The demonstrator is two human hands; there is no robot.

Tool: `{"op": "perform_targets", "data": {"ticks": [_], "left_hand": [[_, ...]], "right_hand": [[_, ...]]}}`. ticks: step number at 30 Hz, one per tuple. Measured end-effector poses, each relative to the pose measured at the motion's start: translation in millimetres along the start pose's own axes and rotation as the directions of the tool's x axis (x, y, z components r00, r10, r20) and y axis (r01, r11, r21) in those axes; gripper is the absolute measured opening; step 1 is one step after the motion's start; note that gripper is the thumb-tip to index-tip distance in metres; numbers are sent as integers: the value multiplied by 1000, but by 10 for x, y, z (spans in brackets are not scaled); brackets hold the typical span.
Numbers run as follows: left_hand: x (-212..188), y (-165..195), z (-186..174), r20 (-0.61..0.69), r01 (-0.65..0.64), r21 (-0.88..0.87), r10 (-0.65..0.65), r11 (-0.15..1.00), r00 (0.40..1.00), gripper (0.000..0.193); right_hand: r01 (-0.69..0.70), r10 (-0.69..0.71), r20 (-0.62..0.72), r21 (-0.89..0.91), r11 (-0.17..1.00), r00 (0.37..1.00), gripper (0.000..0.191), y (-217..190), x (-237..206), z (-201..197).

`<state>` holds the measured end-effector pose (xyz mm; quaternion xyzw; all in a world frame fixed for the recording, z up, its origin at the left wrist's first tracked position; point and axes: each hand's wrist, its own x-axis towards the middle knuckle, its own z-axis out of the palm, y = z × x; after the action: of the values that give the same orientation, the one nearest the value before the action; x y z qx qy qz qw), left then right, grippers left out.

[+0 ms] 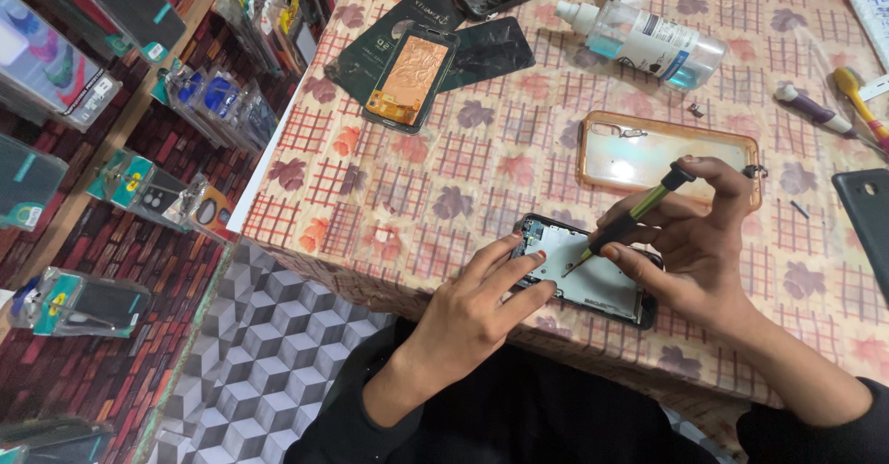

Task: The person uses a screwdriver to remove screws from the internal frame of a disassembled smartphone. They then use a prying tool to lift and separate internal components within the phone chassis.

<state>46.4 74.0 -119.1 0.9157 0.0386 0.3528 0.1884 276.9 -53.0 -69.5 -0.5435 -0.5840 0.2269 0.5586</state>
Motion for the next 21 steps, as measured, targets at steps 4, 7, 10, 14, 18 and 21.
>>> {"op": "perform_targets", "data": {"ticks": [4, 7, 10, 14, 18, 21], "left_hand": [[11, 6, -15, -5, -3, -1, 3, 1000, 1000, 21], [3, 14, -34, 4, -3, 2, 3, 1000, 1000, 23], [10, 14, -20, -4, 0, 4, 0, 1000, 1000, 23], [0, 3, -5, 7, 0, 13, 0, 1000, 1000, 24], [-8, 0, 0, 6, -8, 12, 7, 1000, 1000, 22], [-7, 1, 2, 4, -6, 11, 6, 1000, 1000, 21]], "right_hand": [[-5, 5, 7, 7, 1000, 1000, 85, -11, -5, 11], [-7, 7, 8, 3, 1000, 1000, 84, -20, -10, 15], [-1, 1, 14, -3, 1000, 1000, 84, -23, -7, 8], [-2, 2, 12, -4, 1000, 1000, 83, -15, -5, 13], [22, -22, 22, 4, 1000, 1000, 84, -8, -9, 24], [23, -23, 23, -7, 1000, 999, 83, -6, -11, 22]]}}
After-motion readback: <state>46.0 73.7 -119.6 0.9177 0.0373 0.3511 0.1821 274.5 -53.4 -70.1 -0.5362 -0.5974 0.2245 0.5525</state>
